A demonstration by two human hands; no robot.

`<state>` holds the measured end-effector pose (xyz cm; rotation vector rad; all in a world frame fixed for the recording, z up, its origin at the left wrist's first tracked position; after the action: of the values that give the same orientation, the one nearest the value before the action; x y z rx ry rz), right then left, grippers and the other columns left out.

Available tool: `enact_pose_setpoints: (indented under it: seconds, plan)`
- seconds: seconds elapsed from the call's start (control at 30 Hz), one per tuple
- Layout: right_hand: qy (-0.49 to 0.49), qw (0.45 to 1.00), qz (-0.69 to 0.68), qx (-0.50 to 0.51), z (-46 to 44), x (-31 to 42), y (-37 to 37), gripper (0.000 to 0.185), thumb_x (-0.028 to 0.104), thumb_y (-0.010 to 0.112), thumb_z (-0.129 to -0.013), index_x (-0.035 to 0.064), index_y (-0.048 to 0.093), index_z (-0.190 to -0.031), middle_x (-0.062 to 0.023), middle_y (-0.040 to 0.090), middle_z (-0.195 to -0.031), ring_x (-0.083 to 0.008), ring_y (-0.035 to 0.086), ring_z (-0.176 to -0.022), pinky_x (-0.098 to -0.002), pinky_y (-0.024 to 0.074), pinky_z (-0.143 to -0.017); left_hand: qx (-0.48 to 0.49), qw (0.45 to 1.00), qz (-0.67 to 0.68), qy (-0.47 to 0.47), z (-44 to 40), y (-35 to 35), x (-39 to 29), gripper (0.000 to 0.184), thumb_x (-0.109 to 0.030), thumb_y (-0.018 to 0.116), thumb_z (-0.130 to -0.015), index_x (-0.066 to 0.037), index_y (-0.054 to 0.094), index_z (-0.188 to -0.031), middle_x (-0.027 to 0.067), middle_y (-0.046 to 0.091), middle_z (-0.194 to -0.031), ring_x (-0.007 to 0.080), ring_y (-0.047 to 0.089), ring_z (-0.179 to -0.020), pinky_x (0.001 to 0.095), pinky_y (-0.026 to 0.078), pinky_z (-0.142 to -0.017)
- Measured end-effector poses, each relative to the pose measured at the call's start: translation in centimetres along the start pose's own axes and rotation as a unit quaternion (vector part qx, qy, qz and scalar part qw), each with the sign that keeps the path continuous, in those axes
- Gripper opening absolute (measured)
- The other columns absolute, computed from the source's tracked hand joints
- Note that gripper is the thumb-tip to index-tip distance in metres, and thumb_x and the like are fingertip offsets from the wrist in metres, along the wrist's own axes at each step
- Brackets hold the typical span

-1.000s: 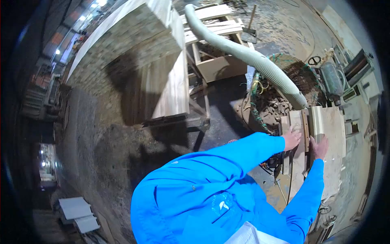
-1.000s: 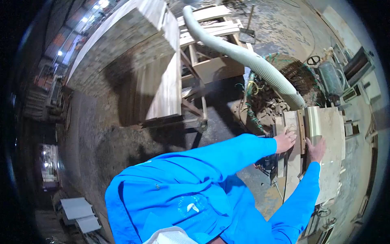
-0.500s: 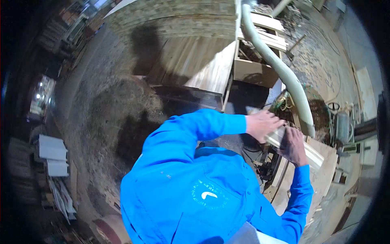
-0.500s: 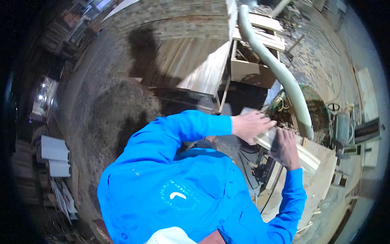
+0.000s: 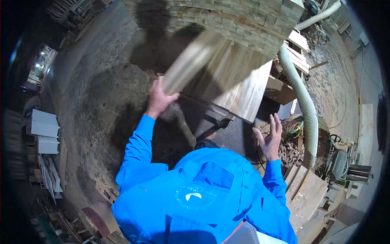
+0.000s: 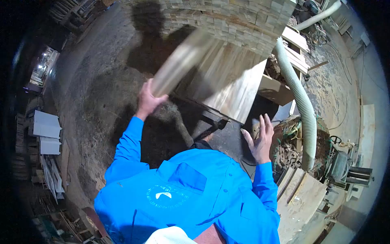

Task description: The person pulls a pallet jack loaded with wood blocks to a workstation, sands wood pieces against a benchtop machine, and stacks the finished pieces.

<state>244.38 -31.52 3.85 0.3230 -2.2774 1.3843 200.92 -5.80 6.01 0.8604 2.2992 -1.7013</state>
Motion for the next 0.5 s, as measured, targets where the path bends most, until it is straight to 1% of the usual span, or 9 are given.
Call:
enact_pose_setpoints:
  seconds: [0.07, 0.17, 0.2, 0.3, 0.33, 0.37, 0.43, 0.47, 0.5]
  plan:
    - [0.037, 0.999, 0.005, 0.022, -1.1, -0.3, 3.2, 0.085, 0.042, 0.086, -0.086, 0.0031, 0.050, -0.152, -0.0251, 0.045, -0.157, -0.0440, 0.047, -0.141, -0.0532, 0.0393, -0.116, -0.025, 0.997, -0.015, -0.065, -3.6, 0.0, 6.7, 0.086, -0.034, 0.092, -0.069, -0.005, 0.052, -0.140, 0.0261, 0.063, -0.123, 0.0456, 0.062, -0.116, 0.0533, 0.051, -0.099]
    - [0.070, 0.997, 0.009, 0.034, -3.4, -0.6, 6.3, 0.084, 0.042, 0.086, -0.086, 0.0028, 0.050, -0.151, -0.0253, 0.046, -0.156, -0.0438, 0.047, -0.142, -0.0533, 0.0387, -0.117, 0.025, 0.986, -0.066, -0.150, -8.4, 2.5, 14.5, 0.085, -0.032, 0.092, -0.069, -0.005, 0.052, -0.140, 0.0270, 0.062, -0.123, 0.0470, 0.061, -0.115, 0.0537, 0.051, -0.099]
    - [0.075, 0.997, 0.007, 0.029, -4.2, -0.5, 6.9, 0.083, 0.041, 0.086, -0.086, 0.0027, 0.050, -0.151, -0.0254, 0.046, -0.156, -0.0438, 0.047, -0.142, -0.0533, 0.0385, -0.117, 0.035, 0.985, -0.084, -0.144, -9.7, 4.1, 16.9, 0.083, -0.041, 0.087, -0.071, -0.003, 0.053, -0.136, 0.0246, 0.064, -0.125, 0.0467, 0.062, -0.117, 0.0567, 0.051, -0.098]
    - [0.109, 0.993, 0.037, 0.010, -6.0, -0.4, 8.1, 0.080, 0.038, 0.085, -0.088, 0.0024, 0.051, -0.151, -0.0259, 0.047, -0.155, -0.0436, 0.047, -0.142, -0.0516, 0.0390, -0.118, 0.090, 0.984, -0.038, -0.146, -12.4, 10.5, 23.7, 0.084, -0.042, 0.088, -0.072, -0.002, 0.056, -0.138, 0.0262, 0.066, -0.129, 0.0463, 0.064, -0.119, 0.0552, 0.052, -0.100]
    - [0.114, 0.993, 0.041, 0.013, -6.4, -0.2, 8.6, 0.080, 0.038, 0.085, -0.088, 0.0024, 0.051, -0.151, -0.0259, 0.047, -0.155, -0.0436, 0.047, -0.142, -0.0516, 0.0390, -0.118, 0.160, 0.969, -0.023, -0.186, -12.6, 11.2, 23.0, 0.088, -0.043, 0.088, -0.073, -0.001, 0.056, -0.143, 0.0279, 0.065, -0.136, 0.0460, 0.064, -0.123, 0.0532, 0.053, -0.102]
    - [0.124, 0.991, 0.046, 0.010, -6.9, -0.2, 8.9, 0.080, 0.038, 0.085, -0.088, 0.0029, 0.051, -0.151, -0.0261, 0.047, -0.155, -0.0434, 0.047, -0.142, -0.0512, 0.0392, -0.118, 0.166, 0.968, -0.021, -0.186, -13.0, 11.0, 21.9, 0.088, -0.043, 0.088, -0.073, -0.001, 0.056, -0.143, 0.0279, 0.065, -0.136, 0.0460, 0.064, -0.123, 0.0532, 0.053, -0.102]
    - [0.134, 0.989, 0.056, 0.009, -7.7, -0.1, 9.6, 0.079, 0.037, 0.085, -0.088, 0.0034, 0.051, -0.151, -0.0263, 0.047, -0.155, -0.0432, 0.047, -0.142, -0.0508, 0.0394, -0.118, 0.115, 0.982, 0.085, -0.122, -14.2, 10.7, 19.8, 0.086, -0.041, 0.089, -0.076, 0.001, 0.057, -0.144, 0.0285, 0.065, -0.137, 0.0458, 0.064, -0.124, 0.0522, 0.053, -0.102]
    - [0.148, 0.988, 0.054, 0.007, -8.0, -0.1, 9.9, 0.079, 0.037, 0.085, -0.087, 0.0040, 0.052, -0.151, -0.0263, 0.047, -0.155, -0.0433, 0.047, -0.142, -0.0509, 0.0397, -0.118, 0.110, 0.983, 0.026, -0.142, -14.4, 11.7, 21.3, 0.072, -0.035, 0.086, -0.082, 0.002, 0.062, -0.138, 0.0285, 0.067, -0.134, 0.0460, 0.063, -0.126, 0.0510, 0.053, -0.102]
    - [0.161, 0.986, 0.051, 0.004, -8.3, 0.0, 10.2, 0.079, 0.037, 0.086, -0.087, 0.0046, 0.052, -0.151, -0.0264, 0.047, -0.155, -0.0433, 0.047, -0.142, -0.0509, 0.0399, -0.118, 0.114, 0.983, 0.027, -0.144, -14.2, 12.8, 22.7, 0.072, -0.035, 0.086, -0.082, 0.002, 0.062, -0.138, 0.0285, 0.067, -0.134, 0.0460, 0.063, -0.126, 0.0510, 0.053, -0.102]
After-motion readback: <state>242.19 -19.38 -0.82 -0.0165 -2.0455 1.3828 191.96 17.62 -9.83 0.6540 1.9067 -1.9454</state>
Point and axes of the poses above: each hand's wrist, its own z-axis away from the middle knuckle, its own y-axis out of the palm, x = y × z, the point moved 9 cm from there along -z, towards the middle knuckle
